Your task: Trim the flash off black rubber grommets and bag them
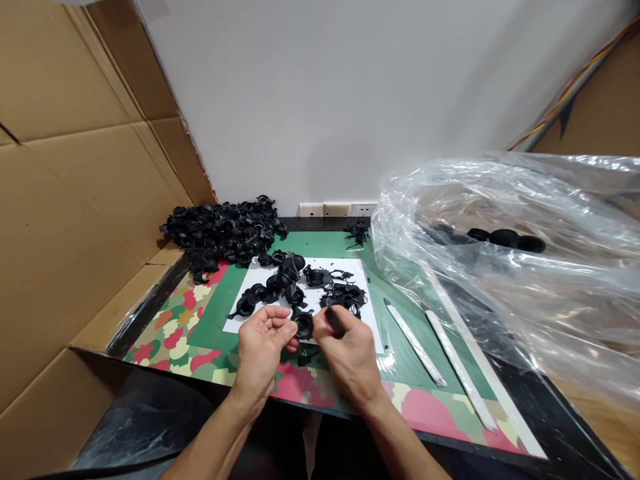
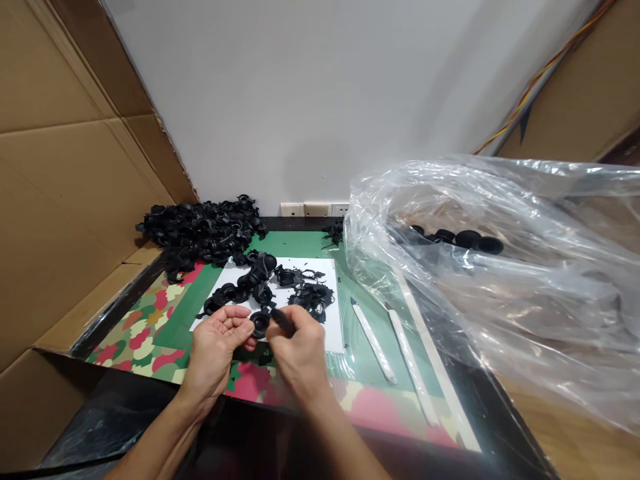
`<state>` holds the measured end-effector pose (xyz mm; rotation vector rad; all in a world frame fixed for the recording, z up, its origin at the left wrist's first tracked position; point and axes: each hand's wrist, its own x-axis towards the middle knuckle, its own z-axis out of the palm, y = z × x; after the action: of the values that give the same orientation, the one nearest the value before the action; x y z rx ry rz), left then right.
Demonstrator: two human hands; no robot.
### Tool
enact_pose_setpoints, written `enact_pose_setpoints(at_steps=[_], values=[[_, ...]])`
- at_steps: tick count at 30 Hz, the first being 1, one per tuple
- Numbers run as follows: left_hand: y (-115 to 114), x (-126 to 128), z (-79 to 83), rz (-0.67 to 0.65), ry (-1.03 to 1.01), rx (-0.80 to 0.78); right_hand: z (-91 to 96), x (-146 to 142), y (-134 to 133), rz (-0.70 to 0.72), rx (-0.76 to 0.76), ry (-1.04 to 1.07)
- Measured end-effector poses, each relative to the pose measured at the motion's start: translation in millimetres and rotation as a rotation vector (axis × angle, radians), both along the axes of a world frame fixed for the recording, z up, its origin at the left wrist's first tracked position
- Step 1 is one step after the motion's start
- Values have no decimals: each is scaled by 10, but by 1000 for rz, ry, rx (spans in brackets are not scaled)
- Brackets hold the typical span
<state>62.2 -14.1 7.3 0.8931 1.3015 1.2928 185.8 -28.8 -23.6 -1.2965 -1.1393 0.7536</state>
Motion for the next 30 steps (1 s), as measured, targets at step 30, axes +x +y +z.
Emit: enact_pose_setpoints(at_steps=[30], values=[[-40, -35, 79, -5, -38, -9, 44, 55, -162, 107, 275, 101]])
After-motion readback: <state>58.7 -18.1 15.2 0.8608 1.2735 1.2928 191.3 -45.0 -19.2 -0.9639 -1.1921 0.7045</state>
